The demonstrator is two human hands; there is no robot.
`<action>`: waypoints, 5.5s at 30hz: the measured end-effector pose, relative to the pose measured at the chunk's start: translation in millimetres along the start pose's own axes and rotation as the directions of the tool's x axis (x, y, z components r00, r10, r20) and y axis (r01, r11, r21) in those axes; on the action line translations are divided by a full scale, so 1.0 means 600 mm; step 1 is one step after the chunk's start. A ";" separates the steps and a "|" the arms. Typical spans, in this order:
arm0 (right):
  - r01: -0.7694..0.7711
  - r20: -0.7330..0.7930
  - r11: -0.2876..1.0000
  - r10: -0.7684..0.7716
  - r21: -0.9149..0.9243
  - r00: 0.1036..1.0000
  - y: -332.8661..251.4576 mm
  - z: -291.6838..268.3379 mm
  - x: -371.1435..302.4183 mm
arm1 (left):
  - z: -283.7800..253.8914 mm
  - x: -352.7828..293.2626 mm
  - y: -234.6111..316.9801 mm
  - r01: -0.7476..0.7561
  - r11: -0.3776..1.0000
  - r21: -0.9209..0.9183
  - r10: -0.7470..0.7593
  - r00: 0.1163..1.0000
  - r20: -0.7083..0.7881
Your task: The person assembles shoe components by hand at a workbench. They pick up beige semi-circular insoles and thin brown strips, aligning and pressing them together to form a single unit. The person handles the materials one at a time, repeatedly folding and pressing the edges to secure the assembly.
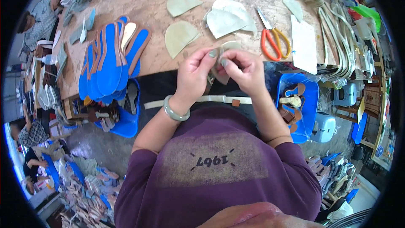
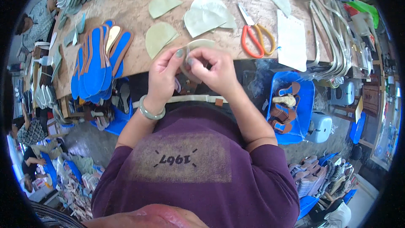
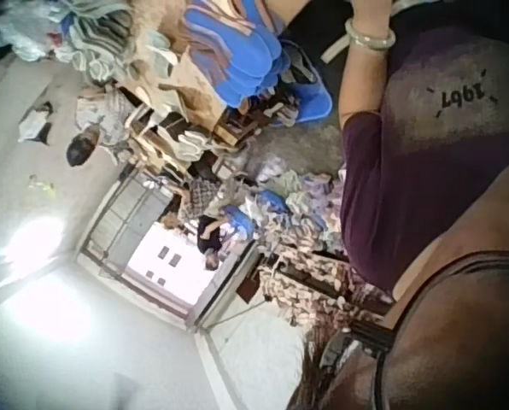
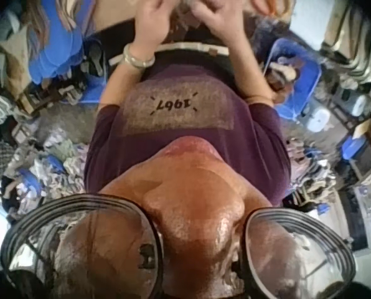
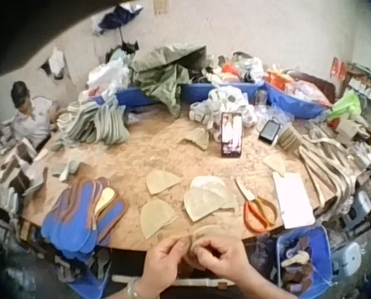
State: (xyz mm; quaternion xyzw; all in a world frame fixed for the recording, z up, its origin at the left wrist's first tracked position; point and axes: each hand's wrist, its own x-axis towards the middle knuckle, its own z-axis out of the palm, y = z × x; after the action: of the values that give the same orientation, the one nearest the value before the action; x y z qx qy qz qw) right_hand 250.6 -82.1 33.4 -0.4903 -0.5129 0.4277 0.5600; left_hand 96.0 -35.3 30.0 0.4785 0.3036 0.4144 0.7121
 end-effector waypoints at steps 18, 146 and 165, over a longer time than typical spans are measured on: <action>-0.010 0.029 0.956 0.019 -0.294 0.999 0.040 -0.056 -0.071 | -0.041 -0.001 0.018 -0.300 0.732 0.612 0.407 0.912 -0.040; 0.082 -0.048 0.995 -0.085 -0.052 0.995 0.015 0.047 0.015 | -0.043 -0.006 -0.015 -0.325 0.806 0.494 0.379 0.925 -0.010; 0.338 -0.131 0.883 -0.396 -0.325 0.909 0.021 0.031 0.216 | -0.157 -0.061 0.037 -0.325 0.915 -0.237 0.200 0.879 -0.433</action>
State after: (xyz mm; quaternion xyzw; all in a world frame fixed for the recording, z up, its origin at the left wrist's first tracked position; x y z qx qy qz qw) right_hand 246.6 48.9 41.0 -0.5012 -0.5979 0.1823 0.5984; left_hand -6.3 -22.6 18.3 0.3059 0.3068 0.6385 0.6361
